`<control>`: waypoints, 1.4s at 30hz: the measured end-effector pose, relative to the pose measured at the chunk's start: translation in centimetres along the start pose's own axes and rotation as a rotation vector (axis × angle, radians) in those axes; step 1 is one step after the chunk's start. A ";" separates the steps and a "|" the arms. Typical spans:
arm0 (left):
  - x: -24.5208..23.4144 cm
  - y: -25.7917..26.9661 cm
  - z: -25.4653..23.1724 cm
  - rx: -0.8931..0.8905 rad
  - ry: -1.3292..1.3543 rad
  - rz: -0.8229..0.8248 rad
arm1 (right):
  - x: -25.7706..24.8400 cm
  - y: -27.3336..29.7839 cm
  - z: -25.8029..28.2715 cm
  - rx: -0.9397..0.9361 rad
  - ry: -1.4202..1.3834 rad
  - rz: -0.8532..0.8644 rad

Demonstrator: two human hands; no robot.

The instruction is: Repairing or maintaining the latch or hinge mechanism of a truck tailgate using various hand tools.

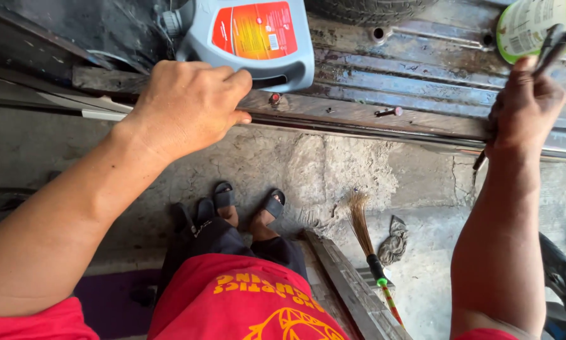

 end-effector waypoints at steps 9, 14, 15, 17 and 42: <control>2.0 0.0 0.5 0.007 -0.025 0.036 | -0.6 1.4 4.8 -0.528 0.806 0.028; 1.3 -0.2 0.1 -0.046 0.039 0.057 | -3.2 7.8 4.2 -0.351 0.158 -0.032; 1.3 -0.4 0.2 -0.063 0.071 0.080 | -2.8 8.7 4.9 -0.307 -0.012 -0.048; 1.0 -0.4 0.6 -0.061 0.083 0.095 | 1.6 11.2 9.9 -0.412 -0.031 -0.051; 1.2 -0.4 1.2 0.064 0.036 0.096 | 5.9 24.0 11.1 -0.216 -0.397 -0.088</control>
Point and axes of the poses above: each hand's wrist, its own y-axis away from the middle knuckle, its own x-axis out of the palm, z = x × y, the point moved 2 cm from there along -y, towards the middle knuckle, and after that the axes turned 2 degrees about x, right-handed, at the moved point
